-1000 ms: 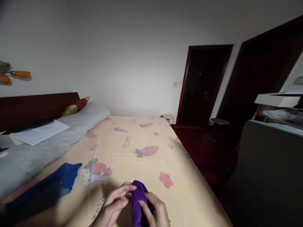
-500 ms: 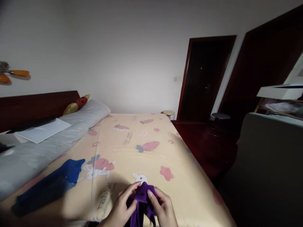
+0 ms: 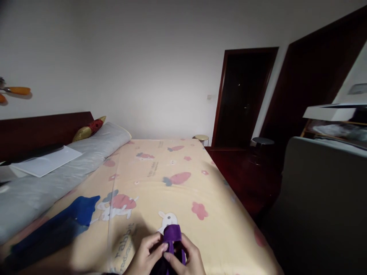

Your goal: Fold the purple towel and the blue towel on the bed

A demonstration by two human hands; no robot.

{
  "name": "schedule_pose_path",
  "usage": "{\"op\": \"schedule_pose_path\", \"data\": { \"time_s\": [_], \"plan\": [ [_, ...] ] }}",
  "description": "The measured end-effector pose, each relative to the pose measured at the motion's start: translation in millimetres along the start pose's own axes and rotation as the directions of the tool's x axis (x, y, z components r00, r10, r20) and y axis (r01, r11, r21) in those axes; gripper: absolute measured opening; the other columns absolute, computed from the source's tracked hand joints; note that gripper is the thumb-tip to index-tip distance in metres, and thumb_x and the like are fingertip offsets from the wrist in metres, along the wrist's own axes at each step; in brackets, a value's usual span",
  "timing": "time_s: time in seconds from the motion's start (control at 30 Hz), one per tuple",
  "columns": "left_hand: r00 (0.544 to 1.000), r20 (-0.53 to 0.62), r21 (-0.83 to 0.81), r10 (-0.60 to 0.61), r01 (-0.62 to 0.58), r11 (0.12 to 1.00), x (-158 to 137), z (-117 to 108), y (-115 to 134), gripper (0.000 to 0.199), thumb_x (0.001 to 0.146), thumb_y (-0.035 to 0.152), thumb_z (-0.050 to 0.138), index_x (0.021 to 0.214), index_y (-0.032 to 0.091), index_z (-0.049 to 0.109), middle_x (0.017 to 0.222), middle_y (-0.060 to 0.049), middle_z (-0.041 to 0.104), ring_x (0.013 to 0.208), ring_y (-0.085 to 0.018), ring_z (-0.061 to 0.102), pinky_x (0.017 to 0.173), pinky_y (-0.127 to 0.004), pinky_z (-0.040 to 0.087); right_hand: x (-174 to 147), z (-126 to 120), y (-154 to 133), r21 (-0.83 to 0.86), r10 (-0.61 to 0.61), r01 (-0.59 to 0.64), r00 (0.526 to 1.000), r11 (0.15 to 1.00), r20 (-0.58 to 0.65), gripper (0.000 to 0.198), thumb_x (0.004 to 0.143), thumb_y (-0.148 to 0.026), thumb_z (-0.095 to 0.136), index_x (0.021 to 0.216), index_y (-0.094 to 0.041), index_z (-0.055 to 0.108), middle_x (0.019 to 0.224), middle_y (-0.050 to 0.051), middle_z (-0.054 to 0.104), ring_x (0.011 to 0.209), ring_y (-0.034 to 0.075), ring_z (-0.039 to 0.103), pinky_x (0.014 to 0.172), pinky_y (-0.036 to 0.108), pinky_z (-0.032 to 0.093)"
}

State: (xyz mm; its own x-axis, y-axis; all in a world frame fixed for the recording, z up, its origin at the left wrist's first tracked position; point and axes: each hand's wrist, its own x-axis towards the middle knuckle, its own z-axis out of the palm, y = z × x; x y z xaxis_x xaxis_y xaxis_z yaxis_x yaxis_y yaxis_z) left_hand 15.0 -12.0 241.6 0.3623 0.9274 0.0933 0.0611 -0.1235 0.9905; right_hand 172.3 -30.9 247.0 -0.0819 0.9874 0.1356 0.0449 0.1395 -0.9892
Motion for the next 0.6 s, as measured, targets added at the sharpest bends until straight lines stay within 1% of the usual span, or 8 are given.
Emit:
{"op": "schedule_pose_path", "data": {
  "time_s": [0.13, 0.2, 0.27, 0.33, 0.43, 0.47, 0.53, 0.6],
  "plan": [
    [1.000, 0.020, 0.036, -0.007, 0.007, 0.999, -1.0, -0.3, -0.4, 0.040, 0.080, 0.057, 0.055, 0.072, 0.019, 0.064, 0.068, 0.000, 0.056, 0.069, -0.014, 0.049, 0.067, -0.028, 0.039, 6.0, -8.2, 6.3, -0.044, -0.014, 0.016, 0.999, 0.999, 0.040, 0.028, 0.070, -0.047, 0.069, 0.078, -0.020, 0.069, 0.074, 0.004, 0.069, 0.074, 0.020, 0.062, 0.072, 0.031, 0.052],
    [0.999, -0.044, 0.006, -0.022, 0.022, 1.000, 0.8, -3.4, -0.4, 0.040, 0.078, 0.057, 0.058, 0.066, 0.019, 0.062, 0.061, 0.002, 0.051, 0.063, -0.012, 0.044, 0.062, -0.027, 0.036, 11.0, -17.7, 5.7, -0.006, -0.027, 0.027, 1.000, 1.000, -0.002, 0.030, 0.068, -0.048, 0.069, 0.076, -0.019, 0.070, 0.071, 0.004, 0.069, 0.072, 0.019, 0.062, 0.070, 0.031, 0.052],
    [0.985, -0.165, -0.086, -0.053, 0.039, 0.995, 4.7, -11.6, 0.9, 0.037, 0.076, 0.054, 0.063, 0.064, 0.019, 0.061, 0.060, 0.003, 0.052, 0.062, -0.011, 0.045, 0.061, -0.026, 0.036, 16.7, -31.1, 2.1, 0.033, -0.023, 0.027, 0.992, 0.999, -0.120, 0.033, 0.066, -0.051, 0.071, 0.072, -0.019, 0.069, 0.064, 0.003, 0.065, 0.064, 0.017, 0.059, 0.062, 0.030, 0.051],
    [0.925, -0.349, -0.280, -0.151, 0.051, 0.959, 10.3, -26.6, 5.1, 0.030, 0.069, 0.048, 0.072, 0.071, 0.020, 0.063, 0.066, 0.002, 0.060, 0.065, -0.011, 0.052, 0.062, -0.025, 0.040, 22.8, -48.8, -3.8, 0.069, -0.006, 0.024, 0.968, 0.997, -0.250, 0.035, 0.063, -0.052, 0.073, 0.069, -0.018, 0.068, 0.059, 0.001, 0.062, 0.057, 0.014, 0.054, 0.055, 0.028, 0.048],
    [0.771, -0.556, -0.558, -0.312, -0.068, 0.827, 18.9, -61.3, 18.1, 0.029, 0.059, 0.032, 0.079, 0.082, 0.022, 0.064, 0.075, 0.002, 0.068, 0.065, -0.011, 0.059, 0.062, -0.025, 0.046, 31.1, -83.0, -13.3, 0.197, 0.050, 0.041, 0.899, 0.980, -0.436, 0.035, 0.056, -0.049, 0.078, 0.071, -0.019, 0.069, 0.062, 0.001, 0.064, 0.056, 0.013, 0.054, 0.053, 0.027, 0.048],
    [0.735, -0.589, -0.601, -0.337, -0.120, 0.790, 20.9, -75.0, 23.7, 0.026, 0.061, 0.028, 0.077, 0.082, 0.022, 0.063, 0.075, 0.002, 0.068, 0.063, -0.011, 0.060, 0.061, -0.025, 0.047, 33.2, -95.8, -15.6, 0.259, 0.079, 0.061, 0.863, 0.964, -0.499, 0.035, 0.053, -0.047, 0.080, 0.071, -0.019, 0.069, 0.064, 0.001, 0.065, 0.057, 0.013, 0.055, 0.053, 0.026, 0.049],
    [0.692, -0.614, -0.645, -0.379, -0.164, 0.747, 22.8, -103.4, 34.4, 0.012, 0.067, 0.022, 0.067, 0.078, 0.021, 0.062, 0.072, 0.001, 0.069, 0.063, -0.012, 0.062, 0.062, -0.026, 0.049, 35.9, -122.4, -18.7, 0.371, 0.140, 0.113, 0.795, 0.922, -0.590, 0.038, 0.045, -0.042, 0.084, 0.072, -0.020, 0.069, 0.066, 0.002, 0.067, 0.058, 0.014, 0.058, 0.052, 0.026, 0.051],
    [0.641, -0.648, -0.648, -0.412, -0.179, 0.740, 21.2, -130.5, 42.3, 0.006, 0.071, 0.018, 0.058, 0.075, 0.020, 0.061, 0.071, 0.000, 0.069, 0.066, -0.014, 0.064, 0.065, -0.029, 0.052, 35.8, -148.0, -20.5, 0.352, 0.095, 0.201, 0.737, 0.914, -0.669, 0.038, 0.043, -0.038, 0.085, 0.073, -0.021, 0.070, 0.067, 0.003, 0.069, 0.057, 0.015, 0.060, 0.049, 0.028, 0.052]
  ]
}}
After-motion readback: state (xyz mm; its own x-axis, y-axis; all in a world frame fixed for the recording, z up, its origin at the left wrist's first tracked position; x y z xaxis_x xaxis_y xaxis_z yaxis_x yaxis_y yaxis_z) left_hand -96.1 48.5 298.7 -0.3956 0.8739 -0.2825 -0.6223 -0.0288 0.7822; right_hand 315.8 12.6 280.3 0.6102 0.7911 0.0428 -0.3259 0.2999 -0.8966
